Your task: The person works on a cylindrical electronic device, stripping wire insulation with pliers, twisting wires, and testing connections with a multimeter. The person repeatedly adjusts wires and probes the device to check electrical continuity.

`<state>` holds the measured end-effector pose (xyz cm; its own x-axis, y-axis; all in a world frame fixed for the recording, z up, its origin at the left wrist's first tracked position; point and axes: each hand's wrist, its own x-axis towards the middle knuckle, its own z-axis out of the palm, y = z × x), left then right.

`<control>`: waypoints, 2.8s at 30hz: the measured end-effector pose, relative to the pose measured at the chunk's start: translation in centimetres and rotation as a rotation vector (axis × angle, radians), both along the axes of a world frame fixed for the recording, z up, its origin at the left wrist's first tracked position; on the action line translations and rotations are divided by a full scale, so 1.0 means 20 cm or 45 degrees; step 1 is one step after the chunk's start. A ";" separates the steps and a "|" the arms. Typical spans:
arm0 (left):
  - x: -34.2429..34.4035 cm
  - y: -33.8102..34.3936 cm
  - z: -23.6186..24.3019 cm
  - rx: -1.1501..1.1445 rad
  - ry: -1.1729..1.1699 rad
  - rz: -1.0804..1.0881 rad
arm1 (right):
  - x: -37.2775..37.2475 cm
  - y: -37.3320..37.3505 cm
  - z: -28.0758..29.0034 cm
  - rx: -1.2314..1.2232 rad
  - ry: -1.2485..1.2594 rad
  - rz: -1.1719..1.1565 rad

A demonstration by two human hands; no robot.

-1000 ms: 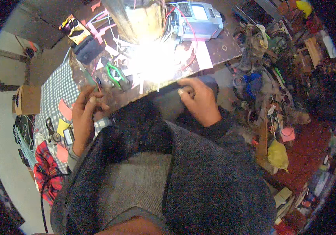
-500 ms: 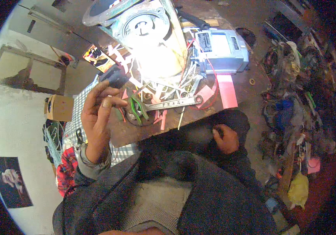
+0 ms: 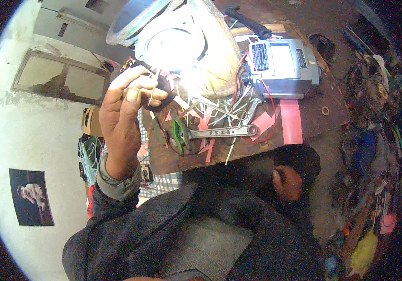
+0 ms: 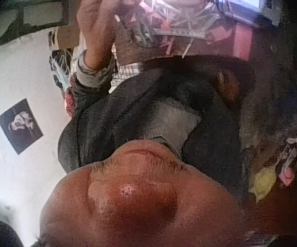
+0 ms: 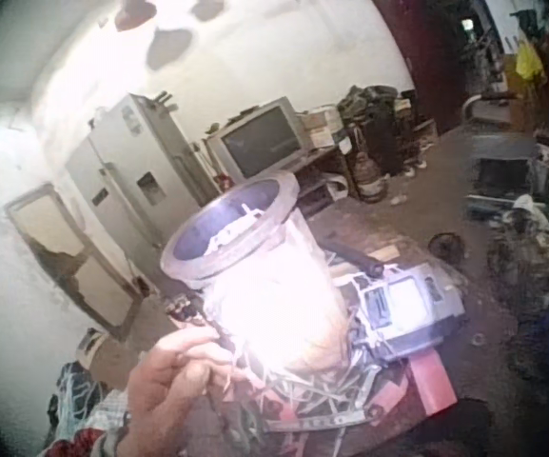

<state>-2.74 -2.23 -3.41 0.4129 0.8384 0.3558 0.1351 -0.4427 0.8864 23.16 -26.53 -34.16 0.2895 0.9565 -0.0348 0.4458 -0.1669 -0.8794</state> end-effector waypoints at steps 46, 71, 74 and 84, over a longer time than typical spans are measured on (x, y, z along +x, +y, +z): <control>0.11 -0.01 0.02 -0.895 -0.142 -0.436 | -0.01 -0.02 -0.10 0.231 -0.067 -0.098; 0.00 0.24 0.08 1.446 0.560 0.038 | -0.05 0.04 0.01 0.053 -0.205 -0.016; 0.01 0.27 0.08 1.545 0.586 0.036 | -0.05 0.03 -0.01 0.007 -0.172 -0.036; 0.14 0.40 0.07 1.380 0.610 0.102 | -0.03 0.02 -0.02 0.192 -0.179 -0.037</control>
